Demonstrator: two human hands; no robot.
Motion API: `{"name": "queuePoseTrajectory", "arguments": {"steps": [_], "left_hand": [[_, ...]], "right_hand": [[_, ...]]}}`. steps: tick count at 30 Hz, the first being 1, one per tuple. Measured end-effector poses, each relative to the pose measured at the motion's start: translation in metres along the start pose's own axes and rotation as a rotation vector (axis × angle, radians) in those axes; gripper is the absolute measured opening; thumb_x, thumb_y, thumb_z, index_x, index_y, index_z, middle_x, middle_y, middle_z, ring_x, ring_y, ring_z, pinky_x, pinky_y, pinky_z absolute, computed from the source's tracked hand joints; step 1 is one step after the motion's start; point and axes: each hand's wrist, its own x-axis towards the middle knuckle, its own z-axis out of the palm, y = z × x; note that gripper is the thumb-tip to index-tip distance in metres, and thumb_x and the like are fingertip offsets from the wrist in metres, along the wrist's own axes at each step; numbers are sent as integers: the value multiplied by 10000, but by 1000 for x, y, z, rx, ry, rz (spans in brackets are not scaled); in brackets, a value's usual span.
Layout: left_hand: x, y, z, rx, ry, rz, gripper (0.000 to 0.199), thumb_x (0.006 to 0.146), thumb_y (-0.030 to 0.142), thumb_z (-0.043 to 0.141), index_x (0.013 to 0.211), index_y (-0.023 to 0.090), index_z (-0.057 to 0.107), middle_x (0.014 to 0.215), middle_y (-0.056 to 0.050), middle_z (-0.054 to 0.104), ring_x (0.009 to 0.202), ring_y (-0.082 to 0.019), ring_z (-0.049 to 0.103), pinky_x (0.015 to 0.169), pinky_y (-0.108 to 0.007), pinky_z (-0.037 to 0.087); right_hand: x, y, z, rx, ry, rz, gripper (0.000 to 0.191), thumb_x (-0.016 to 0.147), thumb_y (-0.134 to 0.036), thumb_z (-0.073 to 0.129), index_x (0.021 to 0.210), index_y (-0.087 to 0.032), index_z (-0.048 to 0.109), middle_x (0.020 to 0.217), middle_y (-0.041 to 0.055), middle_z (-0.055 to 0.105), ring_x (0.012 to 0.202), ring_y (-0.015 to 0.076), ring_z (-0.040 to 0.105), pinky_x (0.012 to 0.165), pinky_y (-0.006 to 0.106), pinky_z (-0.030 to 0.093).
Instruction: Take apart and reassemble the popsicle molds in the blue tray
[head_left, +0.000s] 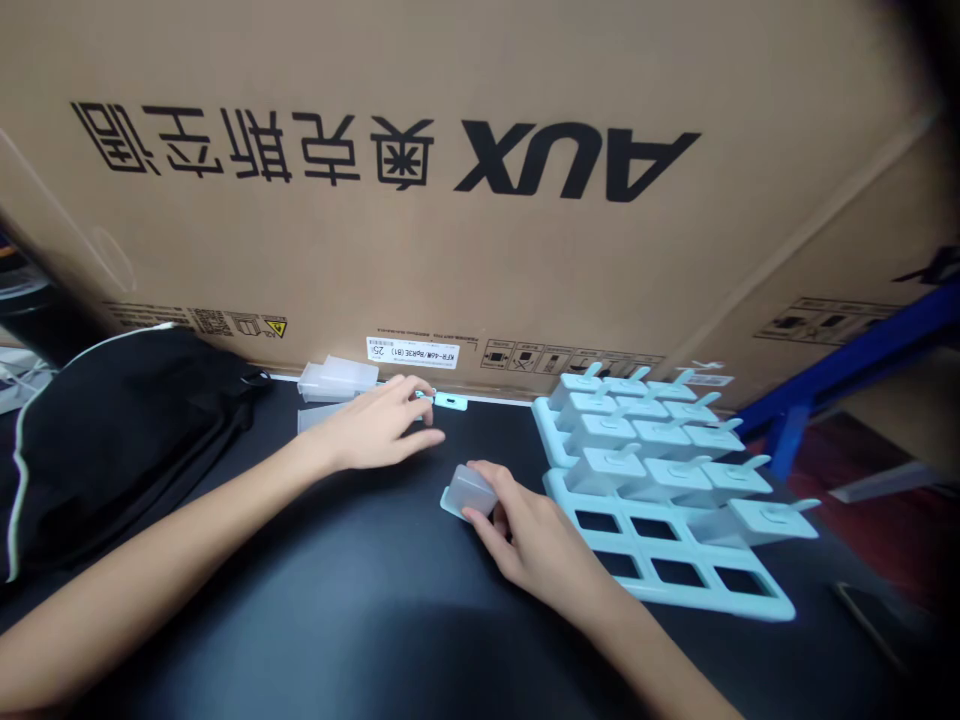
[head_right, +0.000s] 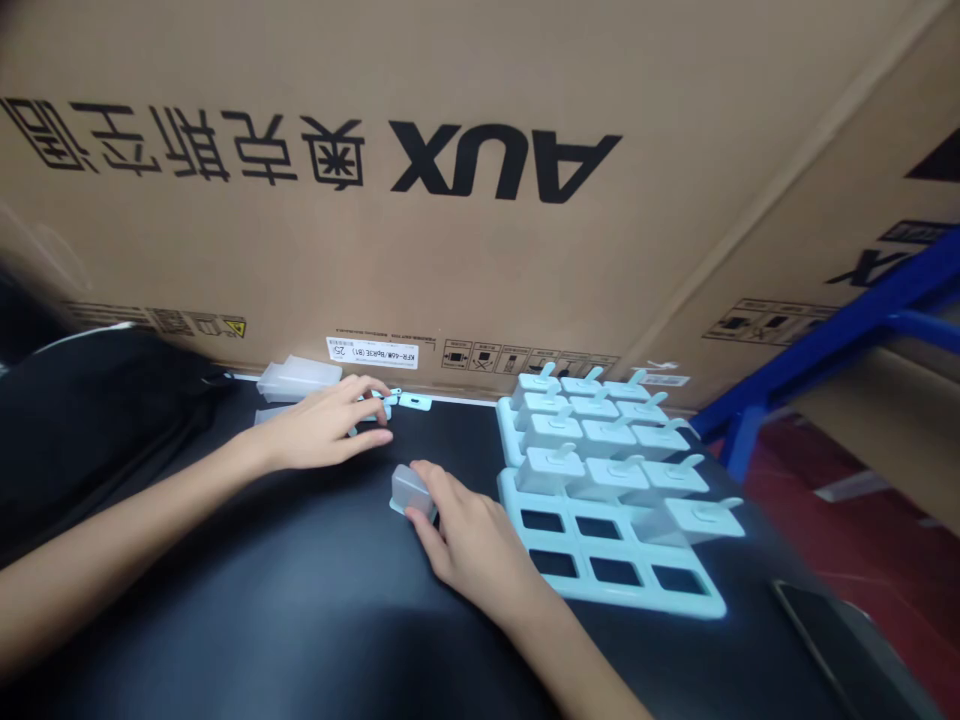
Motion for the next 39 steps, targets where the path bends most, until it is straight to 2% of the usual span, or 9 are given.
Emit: {"name": "queuePoseTrajectory", "arguments": {"steps": [3, 9, 17, 24, 29, 32, 35, 37, 39], "left_hand": [[4, -9, 14, 185, 97, -103, 294, 976, 313, 409, 1004, 131, 638, 1262, -142, 532, 1166, -275, 489, 967, -425, 433], [4, -12, 34, 333, 0, -153, 258, 922, 138, 397, 894, 100, 650, 966, -164, 635, 984, -286, 566, 872, -436, 468], [4, -12, 43, 441, 15, -166, 282, 835, -1, 376, 964, 126, 593, 939, -128, 596, 871, -247, 595, 790, -384, 499], [5, -12, 44, 429, 9, -151, 284, 838, -19, 363, 980, 134, 555, 922, -108, 582, 806, -227, 604, 714, -350, 497], [7, -10, 44, 441, 21, -91, 258, 862, 3, 360, 956, 141, 557, 918, -100, 584, 788, -212, 594, 742, -357, 489], [7, -9, 42, 445, 74, -53, 232, 874, 27, 369, 951, 141, 556, 903, -92, 583, 790, -207, 581, 745, -359, 488], [2, -4, 38, 375, 188, 10, 218, 891, 49, 370, 941, 142, 561, 933, -101, 593, 850, -216, 572, 759, -362, 495], [-7, 5, 37, 205, 306, 86, 194, 895, 57, 396, 943, 150, 560, 953, -97, 602, 897, -209, 569, 790, -354, 502], [-19, 17, 39, -66, 426, 156, 154, 884, 62, 463, 952, 165, 556, 933, -70, 605, 895, -179, 573, 805, -328, 510]], "right_hand": [[-1, 0, -1, -26, -9, 5, 392, 964, -302, 413, 1343, -213, 379, 954, 58, 658, 703, 160, 647, 626, 281, 504], [-2, -2, -7, -3, -47, 27, 329, 970, -298, 397, 1287, -214, 384, 979, 61, 662, 732, 171, 654, 625, 273, 492], [-3, 2, -14, -20, -45, 51, 306, 975, -299, 383, 1267, -209, 387, 943, 58, 662, 711, 176, 645, 608, 276, 477], [-3, 4, -15, -36, -51, 45, 299, 974, -289, 382, 1262, -210, 387, 945, 54, 660, 729, 180, 648, 619, 283, 483], [-3, 4, -15, -27, -33, 25, 298, 967, -273, 392, 1254, -199, 413, 927, 56, 669, 695, 173, 648, 602, 277, 477], [-3, 5, -15, -41, -19, 14, 303, 961, -270, 403, 1254, -195, 418, 927, 59, 674, 689, 174, 647, 593, 278, 474], [-5, 8, -14, -56, 11, 10, 300, 960, -274, 411, 1251, -203, 422, 954, 63, 673, 715, 179, 655, 608, 286, 487], [-6, 10, -14, -43, 88, 5, 300, 953, -281, 435, 1245, -215, 425, 999, 67, 666, 760, 180, 663, 641, 293, 507], [-7, 12, -15, 13, 246, 9, 324, 930, -301, 497, 1238, -226, 427, 1063, 78, 647, 811, 180, 664, 674, 294, 526]]}}
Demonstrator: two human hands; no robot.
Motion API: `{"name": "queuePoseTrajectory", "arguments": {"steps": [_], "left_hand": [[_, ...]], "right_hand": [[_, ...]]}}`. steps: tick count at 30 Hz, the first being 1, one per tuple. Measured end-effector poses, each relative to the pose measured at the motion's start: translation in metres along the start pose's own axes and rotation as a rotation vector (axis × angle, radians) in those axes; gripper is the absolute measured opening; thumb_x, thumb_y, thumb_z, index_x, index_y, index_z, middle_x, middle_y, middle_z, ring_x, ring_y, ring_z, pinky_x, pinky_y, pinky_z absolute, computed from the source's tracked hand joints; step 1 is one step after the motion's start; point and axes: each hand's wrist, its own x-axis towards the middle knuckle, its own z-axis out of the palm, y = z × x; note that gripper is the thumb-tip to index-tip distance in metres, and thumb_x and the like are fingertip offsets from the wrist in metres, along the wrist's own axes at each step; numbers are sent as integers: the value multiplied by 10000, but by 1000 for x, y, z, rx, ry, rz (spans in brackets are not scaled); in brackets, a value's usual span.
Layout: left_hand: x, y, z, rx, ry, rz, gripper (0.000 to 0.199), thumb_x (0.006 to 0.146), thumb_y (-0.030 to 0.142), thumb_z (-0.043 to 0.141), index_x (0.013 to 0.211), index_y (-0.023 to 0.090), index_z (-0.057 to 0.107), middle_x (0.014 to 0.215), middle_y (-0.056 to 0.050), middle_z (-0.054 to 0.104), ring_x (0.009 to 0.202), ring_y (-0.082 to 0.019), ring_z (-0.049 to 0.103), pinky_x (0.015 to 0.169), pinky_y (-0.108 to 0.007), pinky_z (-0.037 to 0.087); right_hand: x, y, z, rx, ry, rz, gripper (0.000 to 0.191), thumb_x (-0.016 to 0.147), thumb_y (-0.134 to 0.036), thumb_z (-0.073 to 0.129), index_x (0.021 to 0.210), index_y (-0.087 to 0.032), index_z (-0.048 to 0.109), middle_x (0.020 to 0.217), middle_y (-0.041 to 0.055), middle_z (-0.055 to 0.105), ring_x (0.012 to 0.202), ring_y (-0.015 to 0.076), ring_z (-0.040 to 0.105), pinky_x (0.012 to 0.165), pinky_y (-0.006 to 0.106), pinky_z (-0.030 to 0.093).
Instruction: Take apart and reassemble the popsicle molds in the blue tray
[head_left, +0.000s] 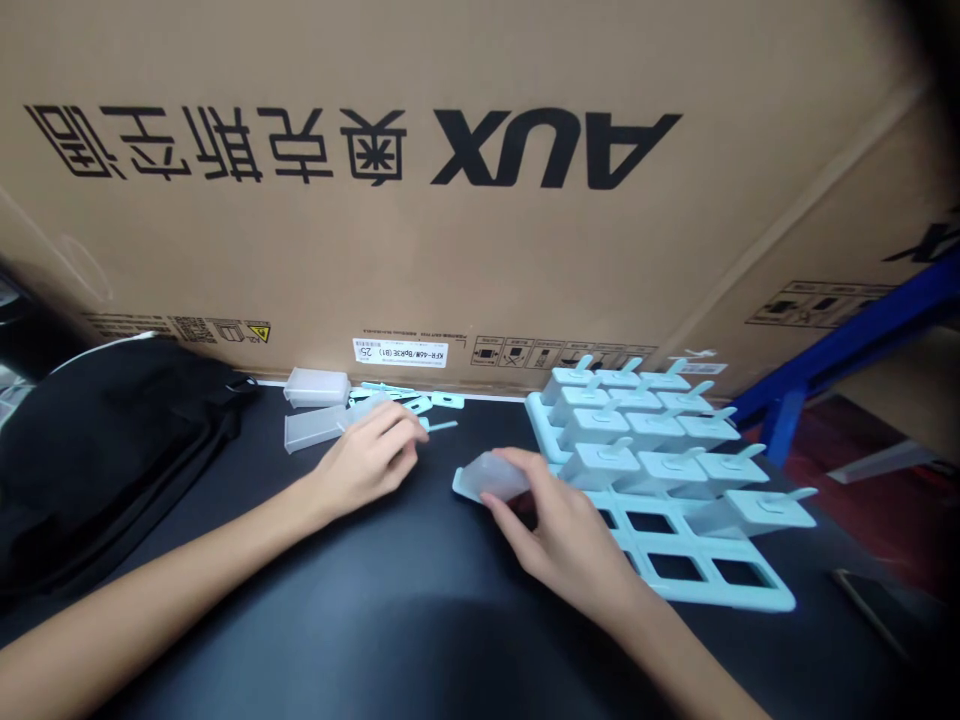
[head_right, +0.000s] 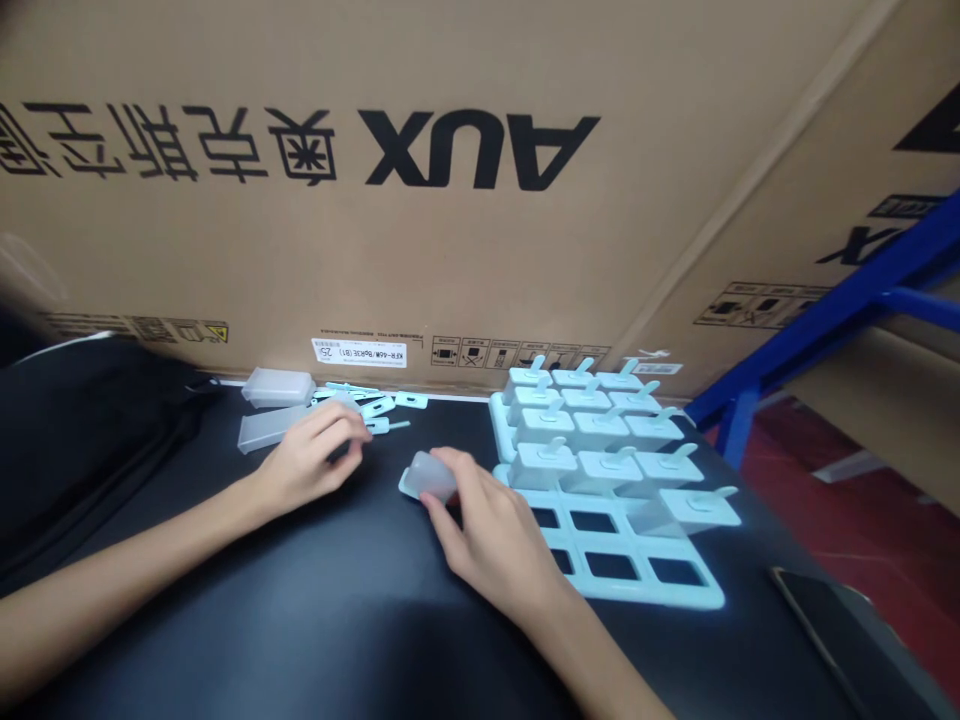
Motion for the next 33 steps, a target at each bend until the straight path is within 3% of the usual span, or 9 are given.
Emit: {"name": "queuePoseTrajectory", "arguments": {"steps": [2, 4, 8, 14, 20, 24, 28, 30, 33], "left_hand": [[-12, 16, 1, -263, 98, -32, 149, 854, 57, 534, 937, 178, 559, 898, -46, 600, 852, -152, 584, 772, -302, 521], [-21, 29, 5, -489, 91, -74, 162, 834, 48, 570, 923, 183, 573, 888, -41, 605, 823, -139, 596, 729, -281, 531], [-24, 41, 16, -853, 86, -308, 83, 850, 97, 601, 859, 172, 569, 879, -48, 592, 809, -132, 611, 659, -245, 543], [-15, 34, 18, -1058, 261, -523, 175, 816, 194, 694, 787, 163, 524, 808, -6, 548, 783, -117, 616, 692, -244, 536], [-16, 31, 18, -1158, 231, -577, 208, 784, 178, 732, 776, 151, 526, 790, 6, 546, 764, -98, 605, 720, -222, 521], [-17, 32, 19, -1221, 214, -552, 205, 787, 148, 726, 801, 157, 522, 822, 8, 534, 777, -93, 597, 690, -202, 517], [-19, 30, 20, -1244, 204, -560, 215, 791, 132, 725, 843, 163, 519, 841, -2, 570, 800, -88, 591, 678, -173, 505], [-19, 29, 20, -1269, 179, -571, 235, 787, 129, 731, 868, 165, 514, 870, -14, 597, 833, -95, 602, 695, -175, 510], [-20, 27, 21, -1312, 153, -559, 257, 787, 117, 731, 896, 168, 504, 909, -23, 623, 875, -102, 621, 731, -185, 522]], "right_hand": [[0, 1, -3, 106, 210, 50, 378, 887, -330, 582, 1220, -227, 435, 1110, 95, 617, 849, 183, 656, 692, 296, 540], [0, 1, -8, 274, 392, 135, 435, 846, -354, 643, 1203, -226, 430, 1111, 102, 591, 847, 185, 647, 680, 303, 552], [3, -2, -17, 591, 526, 273, 473, 825, -394, 666, 1163, -246, 370, 1003, 58, 577, 716, 157, 626, 554, 282, 535], [3, -4, -9, 726, 421, 308, 457, 839, -407, 651, 1154, -266, 352, 911, 25, 580, 613, 132, 600, 495, 269, 533], [-3, -14, 16, 820, 301, 341, 607, 798, -397, 703, 1223, -299, 281, 901, 15, 601, 614, 154, 639, 585, 316, 598], [-6, -18, 28, 852, 138, 344, 414, 839, -385, 659, 1125, -269, 384, 960, 29, 612, 771, 167, 667, 729, 327, 598], [-6, -13, 31, 666, 86, 268, 244, 903, -380, 568, 1085, -247, 475, 1017, 45, 595, 944, 181, 620, 860, 343, 544], [-6, -10, 31, 557, 110, 258, 312, 896, -385, 574, 1157, -253, 465, 1036, 52, 573, 904, 175, 608, 836, 338, 542], [-7, -8, 30, 503, 150, 245, 586, 865, -377, 614, 1358, -268, 318, 1067, 66, 551, 809, 164, 600, 747, 322, 556]]}}
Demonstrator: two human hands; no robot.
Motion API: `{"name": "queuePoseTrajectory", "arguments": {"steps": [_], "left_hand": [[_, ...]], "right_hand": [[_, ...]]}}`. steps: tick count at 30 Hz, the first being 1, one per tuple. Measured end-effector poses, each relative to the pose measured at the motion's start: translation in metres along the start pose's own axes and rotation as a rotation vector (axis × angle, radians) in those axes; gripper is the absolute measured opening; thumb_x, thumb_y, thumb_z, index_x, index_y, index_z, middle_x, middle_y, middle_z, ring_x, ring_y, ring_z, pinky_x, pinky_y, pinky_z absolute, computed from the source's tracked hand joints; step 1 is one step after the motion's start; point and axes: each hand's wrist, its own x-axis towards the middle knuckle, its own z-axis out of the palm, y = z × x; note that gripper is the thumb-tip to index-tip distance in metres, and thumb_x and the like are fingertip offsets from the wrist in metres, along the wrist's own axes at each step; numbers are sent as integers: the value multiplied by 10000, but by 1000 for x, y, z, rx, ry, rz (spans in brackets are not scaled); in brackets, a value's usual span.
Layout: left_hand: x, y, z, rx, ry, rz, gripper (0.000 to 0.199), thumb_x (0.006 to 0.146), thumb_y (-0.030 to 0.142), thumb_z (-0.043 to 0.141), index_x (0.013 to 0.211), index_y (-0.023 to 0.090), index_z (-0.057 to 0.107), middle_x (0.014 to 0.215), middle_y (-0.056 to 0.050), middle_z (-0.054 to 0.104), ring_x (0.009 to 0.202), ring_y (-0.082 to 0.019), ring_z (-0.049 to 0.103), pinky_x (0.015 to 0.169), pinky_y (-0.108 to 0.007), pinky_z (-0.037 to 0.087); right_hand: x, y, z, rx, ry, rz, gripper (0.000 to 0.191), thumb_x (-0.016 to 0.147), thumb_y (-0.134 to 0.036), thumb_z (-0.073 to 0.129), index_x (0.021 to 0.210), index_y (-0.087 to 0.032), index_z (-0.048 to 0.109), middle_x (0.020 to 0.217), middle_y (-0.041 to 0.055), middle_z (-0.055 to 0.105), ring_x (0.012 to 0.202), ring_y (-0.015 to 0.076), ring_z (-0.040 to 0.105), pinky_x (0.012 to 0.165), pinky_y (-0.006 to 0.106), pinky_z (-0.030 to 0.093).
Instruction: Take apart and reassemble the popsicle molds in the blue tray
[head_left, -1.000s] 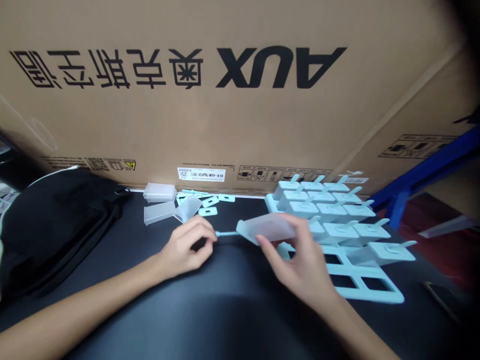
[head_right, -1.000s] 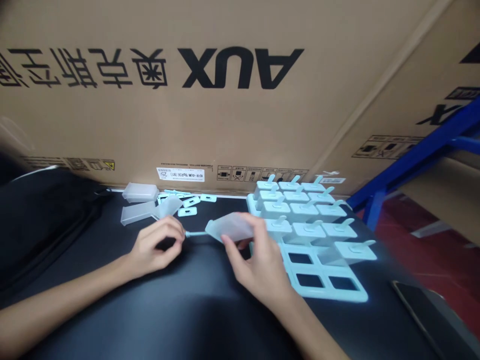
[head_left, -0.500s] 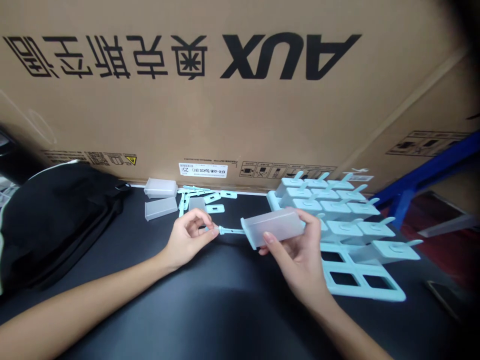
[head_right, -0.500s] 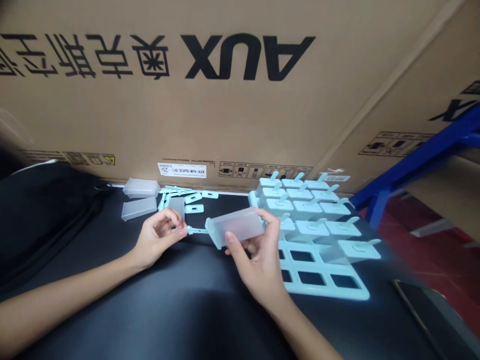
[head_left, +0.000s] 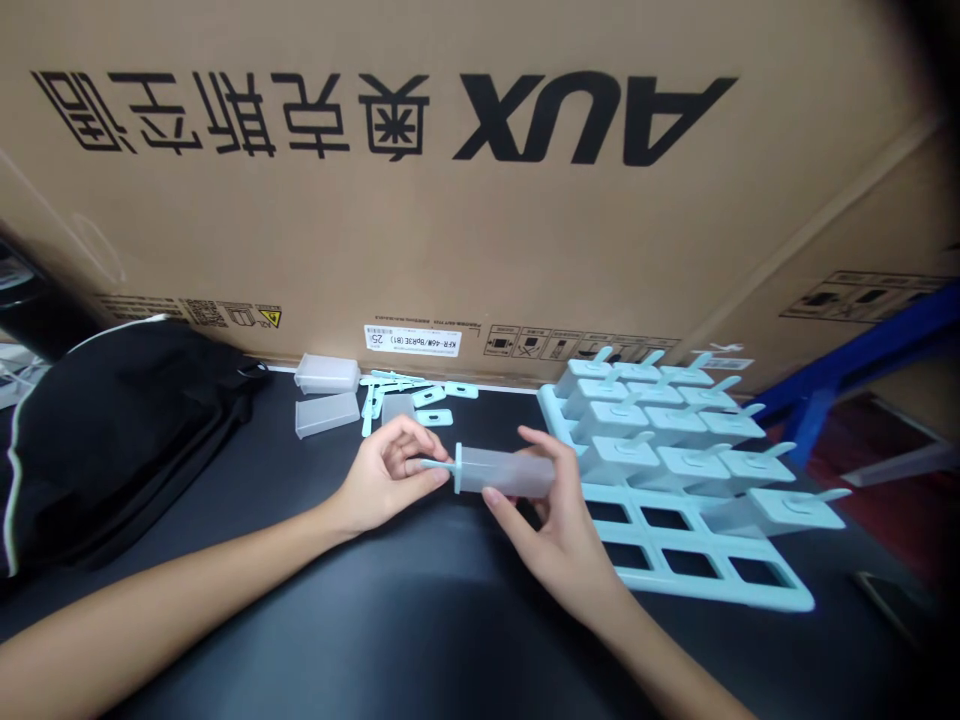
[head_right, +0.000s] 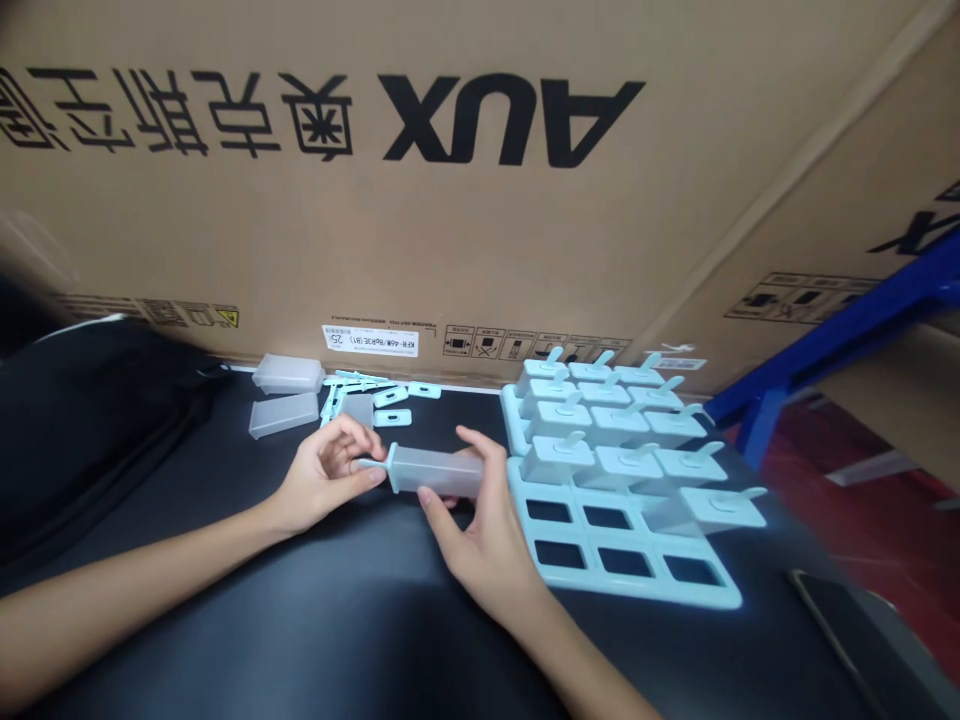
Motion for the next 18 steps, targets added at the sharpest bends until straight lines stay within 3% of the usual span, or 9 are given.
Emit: {"name": "queuePoseTrajectory", "arguments": {"steps": [2, 6, 9, 11, 15, 18], "left_hand": [[0, 0, -1, -7, 1, 7, 259, 792, 107, 725, 908, 168, 502, 919, -22, 633, 878, -97, 629, 742, -184, 527], [-1, 0, 0, -15, 2, 5, 291, 782, 85, 731, 923, 171, 492, 908, -12, 648, 859, -97, 656, 756, -194, 544], [-3, -1, 3, -40, -37, -2, 329, 759, 66, 747, 921, 169, 480, 893, -9, 654, 854, -127, 690, 774, -235, 561], [-4, 0, 5, -39, -59, 0, 331, 755, 63, 748, 918, 168, 479, 891, -14, 658, 860, -144, 699, 772, -247, 561], [-5, 1, 4, 28, -79, 23, 335, 745, 70, 760, 924, 167, 494, 921, -24, 653, 857, -116, 663, 760, -216, 525], [-2, 1, 1, 53, -111, -13, 351, 739, 106, 776, 962, 170, 511, 974, -33, 630, 855, -100, 616, 741, -205, 494]], "right_hand": [[0, -1, -1, -31, -11, -43, 615, 856, -355, 625, 1379, -277, 311, 1105, 76, 555, 837, 173, 608, 723, 312, 555], [4, -7, -3, -153, -89, -169, 276, 861, -289, 611, 1122, -250, 530, 1054, 57, 623, 893, 195, 615, 757, 326, 529], [3, -9, -2, -258, -149, -265, 88, 857, -228, 593, 940, -228, 563, 911, 43, 632, 862, 200, 597, 755, 341, 510], [0, -10, 1, -293, -180, -294, 153, 862, -206, 578, 1012, -227, 559, 944, 50, 630, 894, 199, 594, 765, 340, 511], [-4, -12, -1, -307, -214, -428, 553, 869, -191, 591, 1372, -235, 365, 1211, 85, 595, 1075, 197, 570, 910, 360, 487], [1, -20, -17, -298, -329, -562, 491, 861, -138, 596, 1307, -256, 429, 1147, 56, 625, 1022, 181, 581, 902, 360, 476]]}}
